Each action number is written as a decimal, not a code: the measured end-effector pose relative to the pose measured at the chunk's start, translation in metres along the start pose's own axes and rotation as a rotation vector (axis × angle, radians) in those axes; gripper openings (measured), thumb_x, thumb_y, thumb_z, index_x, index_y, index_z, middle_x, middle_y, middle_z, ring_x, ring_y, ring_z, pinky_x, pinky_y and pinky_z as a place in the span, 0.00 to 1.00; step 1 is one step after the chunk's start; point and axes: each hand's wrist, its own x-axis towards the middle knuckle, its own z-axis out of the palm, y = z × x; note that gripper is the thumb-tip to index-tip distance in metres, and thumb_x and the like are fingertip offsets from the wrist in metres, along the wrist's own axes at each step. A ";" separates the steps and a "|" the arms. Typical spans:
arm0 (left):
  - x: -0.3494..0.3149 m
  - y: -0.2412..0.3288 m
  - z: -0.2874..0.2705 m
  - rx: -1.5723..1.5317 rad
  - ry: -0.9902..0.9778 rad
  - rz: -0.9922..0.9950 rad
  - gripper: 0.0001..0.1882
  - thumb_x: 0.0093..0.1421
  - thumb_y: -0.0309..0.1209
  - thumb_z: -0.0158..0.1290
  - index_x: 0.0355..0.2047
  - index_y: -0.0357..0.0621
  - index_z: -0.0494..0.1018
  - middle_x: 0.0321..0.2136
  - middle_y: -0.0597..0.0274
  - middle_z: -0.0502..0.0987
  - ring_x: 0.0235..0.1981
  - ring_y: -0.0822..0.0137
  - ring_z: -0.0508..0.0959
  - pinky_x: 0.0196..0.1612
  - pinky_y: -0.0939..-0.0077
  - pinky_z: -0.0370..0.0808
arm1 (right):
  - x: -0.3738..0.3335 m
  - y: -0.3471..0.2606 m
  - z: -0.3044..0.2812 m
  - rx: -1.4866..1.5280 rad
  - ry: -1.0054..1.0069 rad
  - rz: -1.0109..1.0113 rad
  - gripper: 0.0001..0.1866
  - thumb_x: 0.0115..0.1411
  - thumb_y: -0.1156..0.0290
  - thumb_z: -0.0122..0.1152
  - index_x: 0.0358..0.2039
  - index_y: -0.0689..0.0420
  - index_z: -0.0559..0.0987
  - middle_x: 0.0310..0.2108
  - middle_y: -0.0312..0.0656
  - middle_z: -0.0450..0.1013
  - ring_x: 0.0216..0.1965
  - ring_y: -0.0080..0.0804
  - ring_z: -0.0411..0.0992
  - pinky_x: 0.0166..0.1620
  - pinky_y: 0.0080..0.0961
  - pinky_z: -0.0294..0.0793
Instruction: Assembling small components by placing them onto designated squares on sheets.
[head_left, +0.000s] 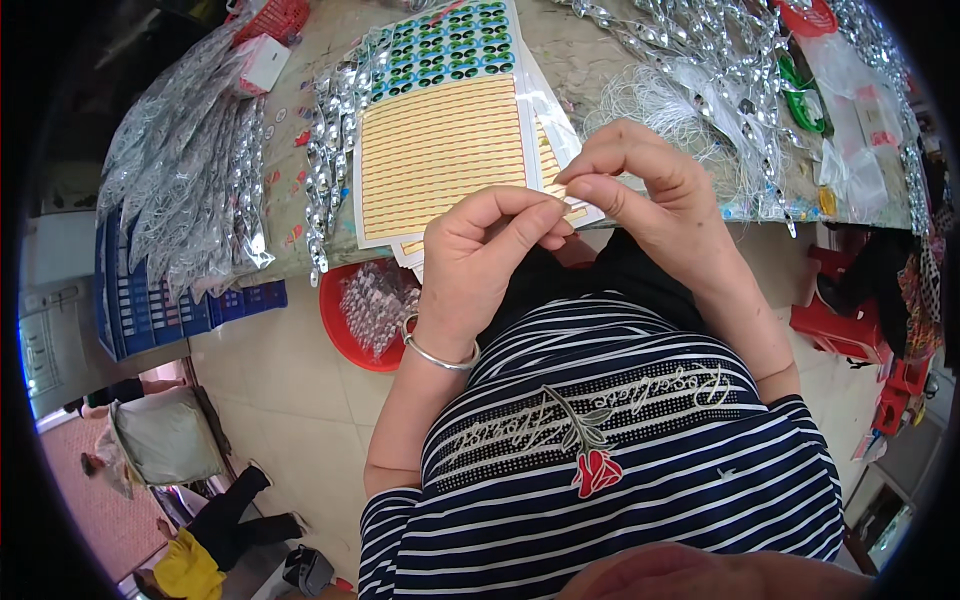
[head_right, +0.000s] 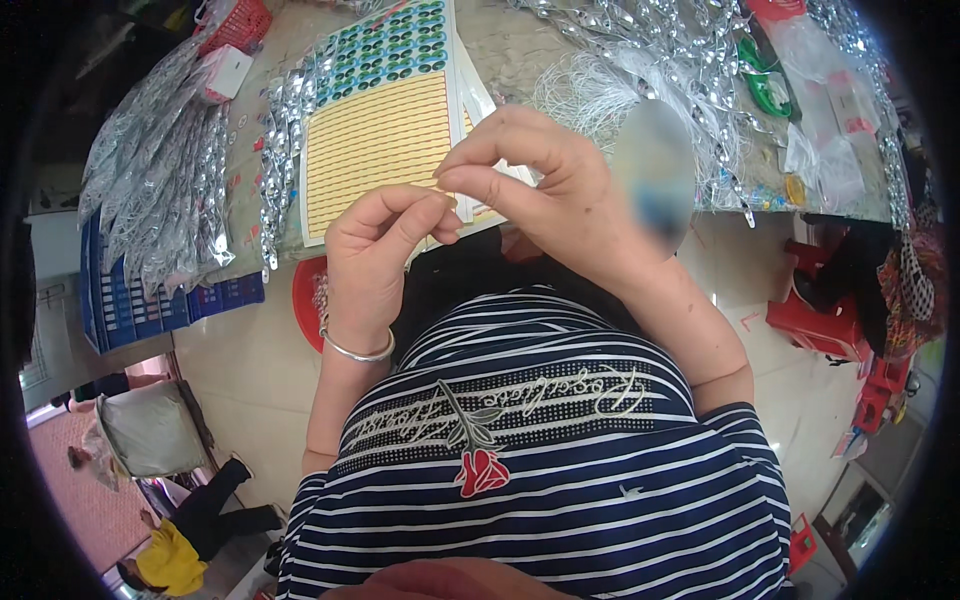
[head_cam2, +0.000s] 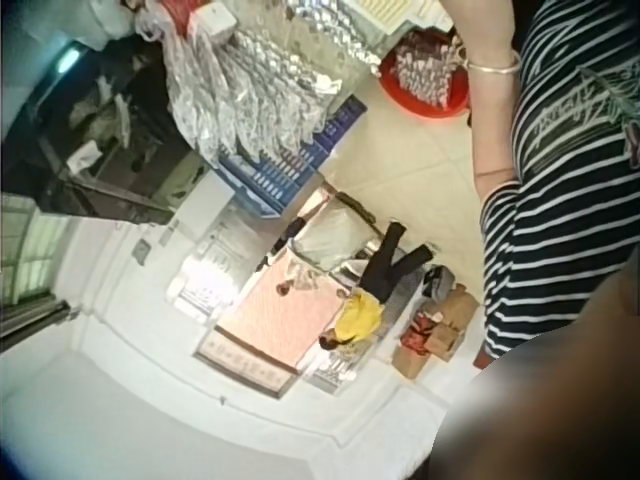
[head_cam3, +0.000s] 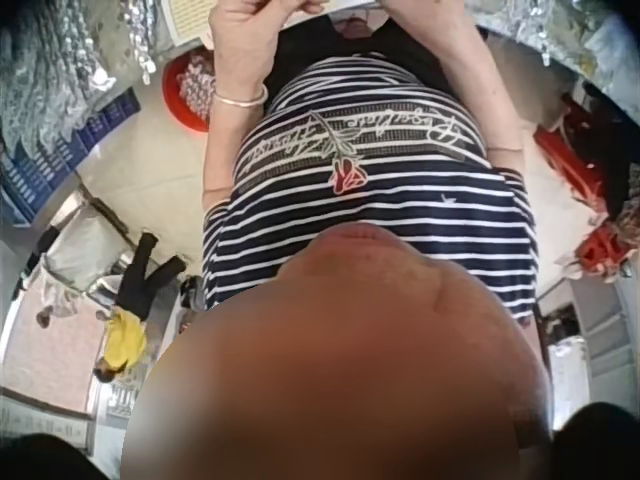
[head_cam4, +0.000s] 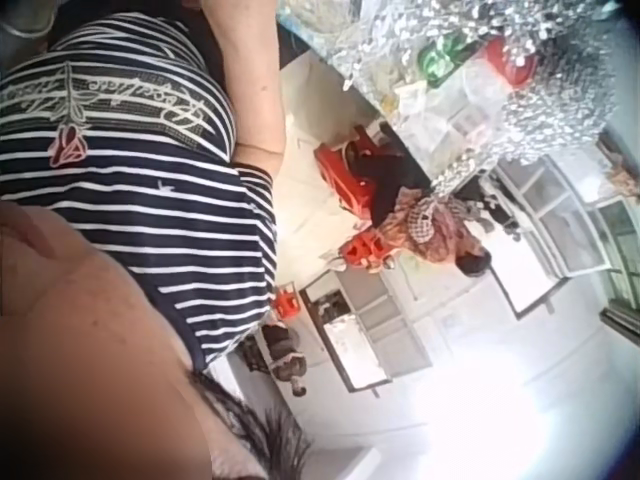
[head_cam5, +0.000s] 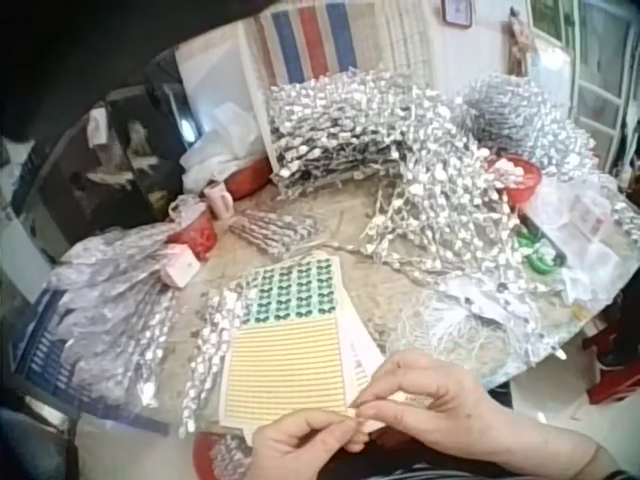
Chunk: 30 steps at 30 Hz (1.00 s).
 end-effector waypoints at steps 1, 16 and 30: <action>0.000 -0.001 0.000 -0.001 -0.001 0.001 0.06 0.60 0.23 0.52 0.34 0.32 0.76 0.27 0.57 0.79 0.29 0.70 0.78 0.37 0.79 0.75 | 0.000 0.002 -0.001 -0.001 0.001 0.000 0.05 0.57 0.75 0.59 0.34 0.61 0.79 0.33 0.36 0.72 0.39 0.24 0.69 0.44 0.21 0.67; -0.003 -0.006 -0.001 0.013 -0.009 -0.048 0.06 0.60 0.23 0.53 0.35 0.32 0.76 0.28 0.57 0.79 0.30 0.71 0.78 0.37 0.80 0.75 | -0.004 0.011 0.005 0.133 -0.011 0.133 0.05 0.56 0.77 0.61 0.34 0.60 0.80 0.33 0.35 0.72 0.38 0.22 0.69 0.44 0.19 0.67; -0.002 -0.006 -0.006 0.039 -0.086 -0.158 0.06 0.58 0.24 0.55 0.34 0.34 0.77 0.28 0.60 0.80 0.28 0.76 0.77 0.32 0.86 0.73 | 0.002 0.006 0.003 -0.173 -0.084 -0.116 0.04 0.52 0.76 0.65 0.29 0.60 0.80 0.27 0.36 0.71 0.33 0.26 0.70 0.38 0.22 0.68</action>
